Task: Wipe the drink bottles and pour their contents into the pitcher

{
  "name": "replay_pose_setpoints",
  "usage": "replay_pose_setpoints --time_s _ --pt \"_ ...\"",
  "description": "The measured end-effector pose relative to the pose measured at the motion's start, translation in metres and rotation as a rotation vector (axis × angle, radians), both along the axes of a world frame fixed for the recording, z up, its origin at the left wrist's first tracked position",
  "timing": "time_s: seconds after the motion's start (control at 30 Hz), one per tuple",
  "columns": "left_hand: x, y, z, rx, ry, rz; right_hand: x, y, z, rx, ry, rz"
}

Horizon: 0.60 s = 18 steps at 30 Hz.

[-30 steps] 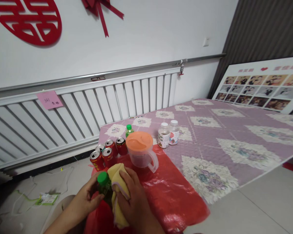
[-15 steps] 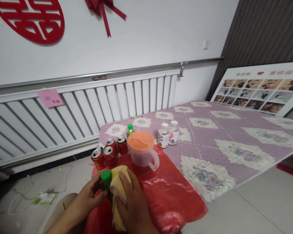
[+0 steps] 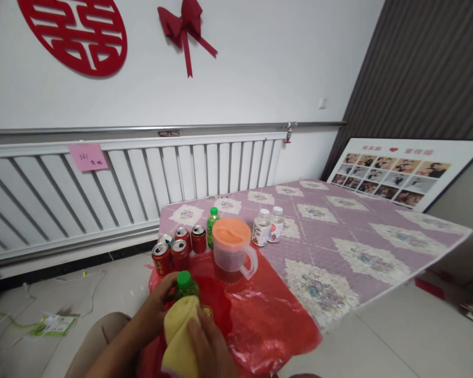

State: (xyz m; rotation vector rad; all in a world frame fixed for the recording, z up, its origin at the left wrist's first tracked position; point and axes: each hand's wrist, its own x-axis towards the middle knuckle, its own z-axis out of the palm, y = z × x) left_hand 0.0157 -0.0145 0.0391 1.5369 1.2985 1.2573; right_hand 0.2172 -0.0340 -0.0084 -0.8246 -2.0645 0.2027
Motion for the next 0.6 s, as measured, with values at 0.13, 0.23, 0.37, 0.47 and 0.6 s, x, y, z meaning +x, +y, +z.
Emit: replay_pose_setpoints --time_s 0.13,0.23,0.37,0.47,0.6 --pt "0.004 -0.002 0.005 0.036 0.001 0.017 0.020 0.029 0.069 -0.002 -0.046 -0.021" --pt "0.008 -0.004 0.009 0.044 -0.032 -0.002 0.011 0.043 0.111 0.011 -0.188 0.018" --pt "0.010 -0.003 0.009 0.046 -0.036 0.035 -0.019 0.048 0.142 -0.001 -0.444 0.080" --pt "0.009 0.000 0.003 0.038 -0.037 0.068 -0.035 0.052 0.153 -0.020 -0.536 0.036" --pt "0.005 0.002 -0.004 0.056 -0.043 0.038 -0.042 0.060 0.156 -0.036 -0.563 -0.044"
